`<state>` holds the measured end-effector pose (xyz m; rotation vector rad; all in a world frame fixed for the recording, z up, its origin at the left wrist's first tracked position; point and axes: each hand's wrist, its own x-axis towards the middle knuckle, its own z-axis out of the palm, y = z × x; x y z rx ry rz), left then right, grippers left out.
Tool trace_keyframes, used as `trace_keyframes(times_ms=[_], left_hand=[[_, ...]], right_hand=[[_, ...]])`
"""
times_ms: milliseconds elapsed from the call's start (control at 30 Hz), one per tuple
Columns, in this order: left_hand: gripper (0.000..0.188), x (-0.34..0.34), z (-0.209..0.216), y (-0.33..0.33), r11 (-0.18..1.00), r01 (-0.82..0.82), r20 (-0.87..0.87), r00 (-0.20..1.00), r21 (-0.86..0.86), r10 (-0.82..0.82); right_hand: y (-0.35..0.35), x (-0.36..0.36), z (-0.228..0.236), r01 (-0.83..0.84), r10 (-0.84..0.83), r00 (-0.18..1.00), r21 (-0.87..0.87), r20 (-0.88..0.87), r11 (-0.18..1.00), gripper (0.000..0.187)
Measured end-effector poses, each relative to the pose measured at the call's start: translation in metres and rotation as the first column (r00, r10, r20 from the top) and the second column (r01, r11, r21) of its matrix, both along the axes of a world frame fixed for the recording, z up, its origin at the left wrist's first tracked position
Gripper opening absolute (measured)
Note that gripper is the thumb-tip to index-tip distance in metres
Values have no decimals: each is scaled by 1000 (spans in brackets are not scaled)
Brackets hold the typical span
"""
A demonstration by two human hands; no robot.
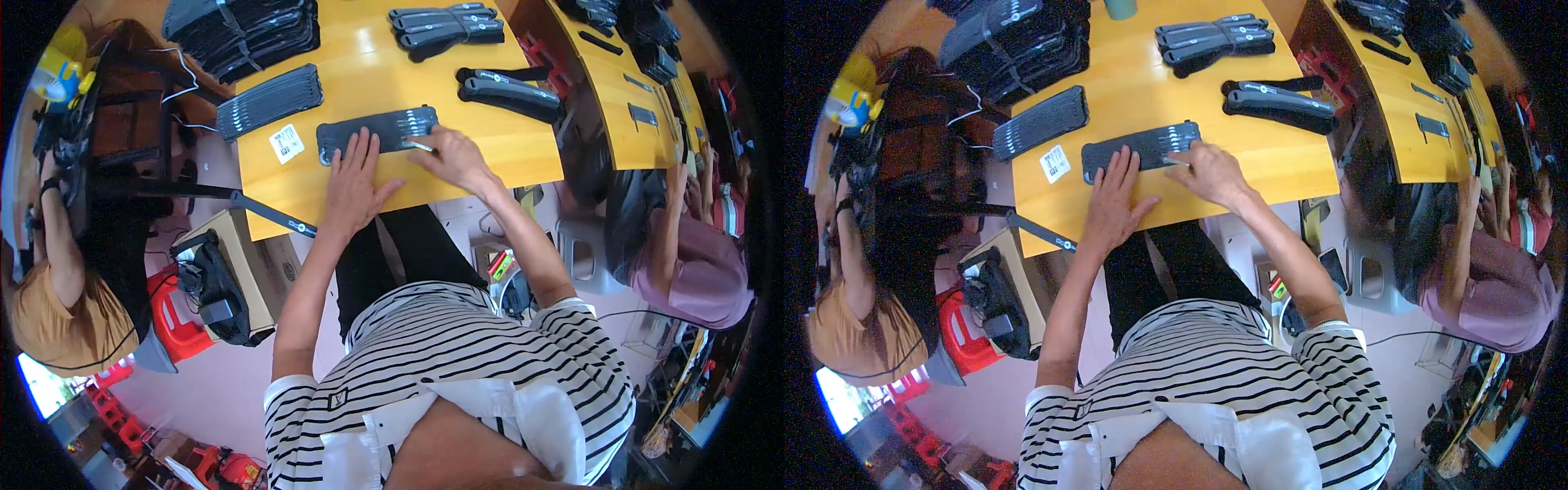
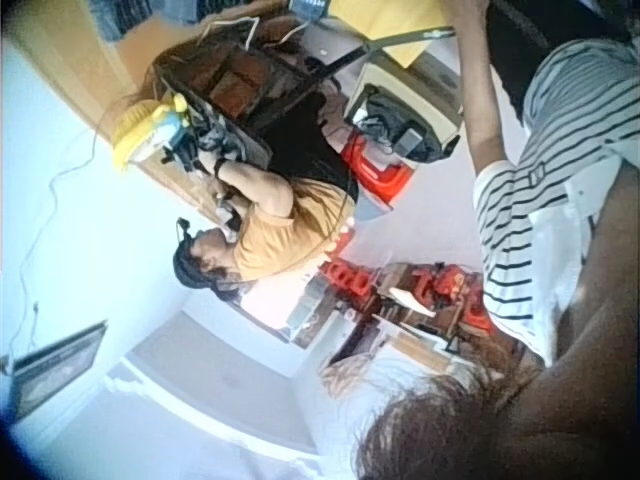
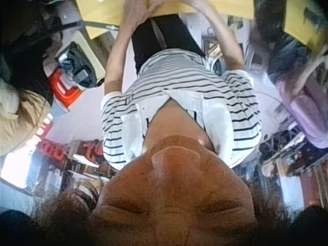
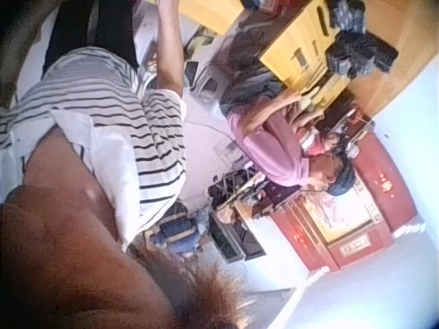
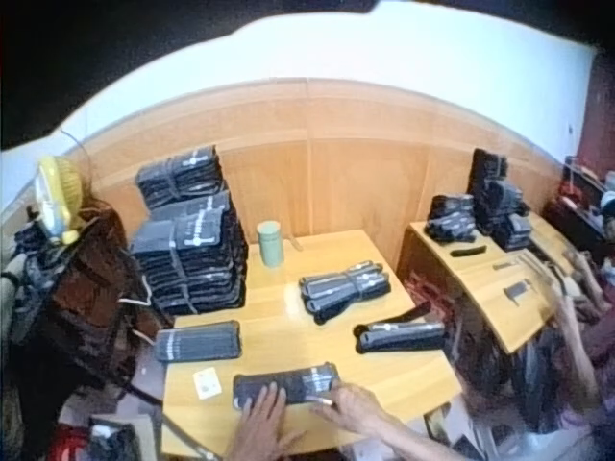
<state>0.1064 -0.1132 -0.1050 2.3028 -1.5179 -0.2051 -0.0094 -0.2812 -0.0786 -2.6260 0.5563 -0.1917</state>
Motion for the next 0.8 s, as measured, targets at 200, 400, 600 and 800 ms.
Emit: trace_keyframes(times_ms=[200,400,600,800], left_hand=[[83,11,2,-4,989,-85,84,992,-124,96],[83,24,-11,0,990,-124,136,982,-68,132],[86,26,-14,4,987,-145,113,982,-64,151],[51,37,7,47,796,-403,-251,913,-452,320]], right_hand=[[-9,42,-3,234,-221,931,-7,290,972,16],[-3,65,-41,286,-227,953,-350,202,892,7],[-2,63,-40,228,-151,966,-411,210,883,9],[12,47,-11,150,-106,917,-84,385,985,21]])
